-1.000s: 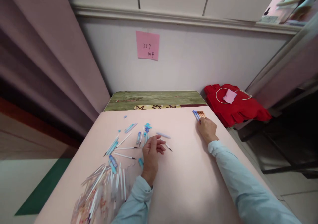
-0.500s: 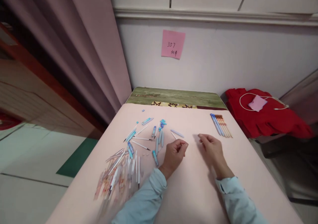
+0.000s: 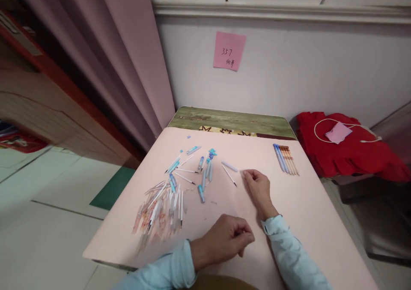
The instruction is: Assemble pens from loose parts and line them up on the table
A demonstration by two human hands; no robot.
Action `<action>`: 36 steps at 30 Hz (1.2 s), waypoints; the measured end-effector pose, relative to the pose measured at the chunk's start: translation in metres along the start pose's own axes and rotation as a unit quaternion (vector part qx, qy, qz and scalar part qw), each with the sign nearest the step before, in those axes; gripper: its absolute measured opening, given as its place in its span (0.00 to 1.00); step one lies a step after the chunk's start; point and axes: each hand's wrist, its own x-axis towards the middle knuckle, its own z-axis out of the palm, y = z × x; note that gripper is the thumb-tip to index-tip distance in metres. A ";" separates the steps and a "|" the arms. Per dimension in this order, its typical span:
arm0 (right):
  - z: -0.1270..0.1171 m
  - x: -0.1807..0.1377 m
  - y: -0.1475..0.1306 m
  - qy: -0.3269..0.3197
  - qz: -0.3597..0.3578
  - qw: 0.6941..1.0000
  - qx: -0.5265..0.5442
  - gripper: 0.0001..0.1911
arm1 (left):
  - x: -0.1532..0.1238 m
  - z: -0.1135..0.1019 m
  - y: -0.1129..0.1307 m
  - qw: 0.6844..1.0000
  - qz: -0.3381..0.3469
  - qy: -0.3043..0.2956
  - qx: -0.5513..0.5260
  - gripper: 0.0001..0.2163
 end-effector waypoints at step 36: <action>0.035 0.003 -0.005 -0.003 -0.129 0.978 -0.166 0.17 | -0.019 -0.198 -0.039 0.737 -0.284 0.423 0.444 0.17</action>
